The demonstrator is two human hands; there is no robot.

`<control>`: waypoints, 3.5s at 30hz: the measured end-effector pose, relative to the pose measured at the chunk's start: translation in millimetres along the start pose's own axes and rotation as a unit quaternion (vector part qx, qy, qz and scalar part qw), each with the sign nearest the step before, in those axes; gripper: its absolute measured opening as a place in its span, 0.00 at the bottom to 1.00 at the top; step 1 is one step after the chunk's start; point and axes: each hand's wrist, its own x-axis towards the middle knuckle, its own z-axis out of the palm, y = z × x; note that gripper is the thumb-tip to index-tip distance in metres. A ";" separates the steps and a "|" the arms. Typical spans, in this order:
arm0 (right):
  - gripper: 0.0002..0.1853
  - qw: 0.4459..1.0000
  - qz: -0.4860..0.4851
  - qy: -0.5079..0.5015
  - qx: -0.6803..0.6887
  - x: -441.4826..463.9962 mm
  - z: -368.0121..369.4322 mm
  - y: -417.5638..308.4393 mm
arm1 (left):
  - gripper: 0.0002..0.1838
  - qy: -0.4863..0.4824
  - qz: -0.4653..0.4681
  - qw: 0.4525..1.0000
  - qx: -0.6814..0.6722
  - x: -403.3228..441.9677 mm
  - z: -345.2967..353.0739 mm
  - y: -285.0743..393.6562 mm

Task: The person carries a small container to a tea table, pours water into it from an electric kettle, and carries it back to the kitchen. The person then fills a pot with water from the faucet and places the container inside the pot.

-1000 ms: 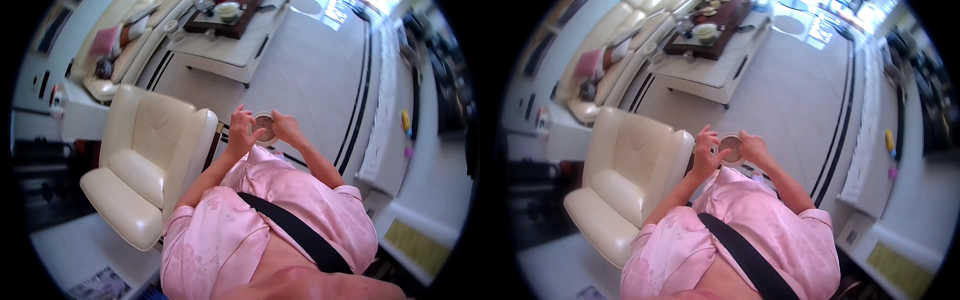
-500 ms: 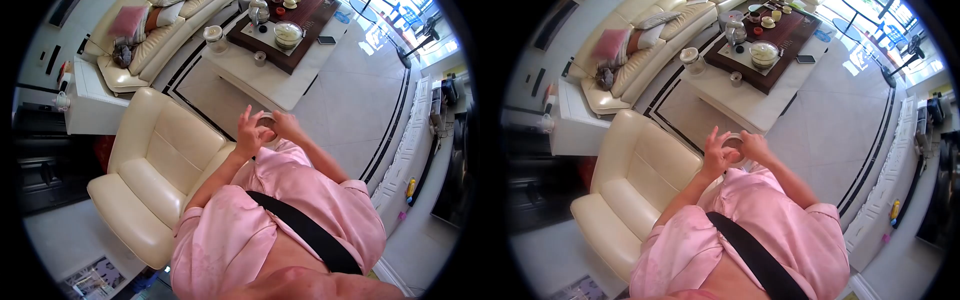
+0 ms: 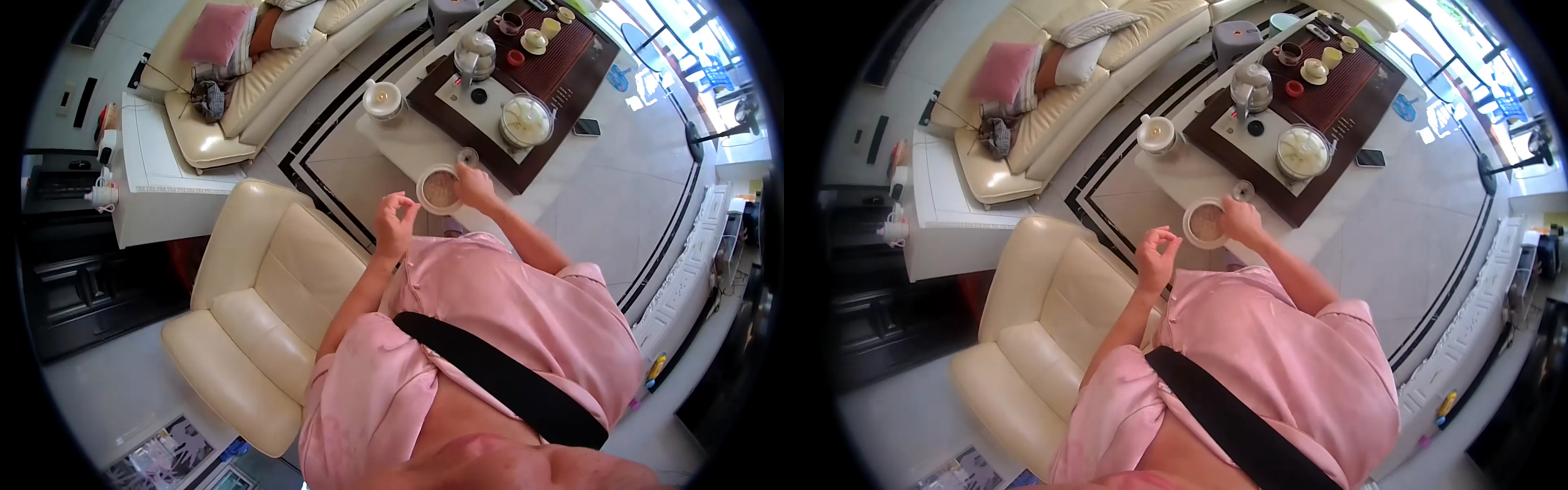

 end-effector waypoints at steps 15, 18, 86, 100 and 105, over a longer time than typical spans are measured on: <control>0.14 0.931 0.296 0.128 0.172 247.0 23.8 17.5 | 0.06 0.009 -0.328 0.930 -0.166 155.9 -49.2 -163.6; 0.15 0.921 0.322 0.149 0.163 279.7 27.2 11.0 | 0.07 -0.019 -0.359 0.922 -0.143 193.1 -78.8 -217.2; 0.15 0.925 0.337 -0.080 0.158 117.0 -97.9 -8.4 | 0.07 -0.036 -0.483 0.819 -0.308 266.6 -64.0 -253.1; 0.16 0.927 0.345 -0.100 0.106 117.7 -122.6 -28.7 | 0.07 -0.035 -0.488 0.815 -0.310 268.1 -69.9 -257.0; 0.18 0.935 0.333 -0.095 0.081 114.7 -130.3 -33.0 | 0.07 -0.044 -0.481 0.819 -0.311 270.8 -68.5 -258.3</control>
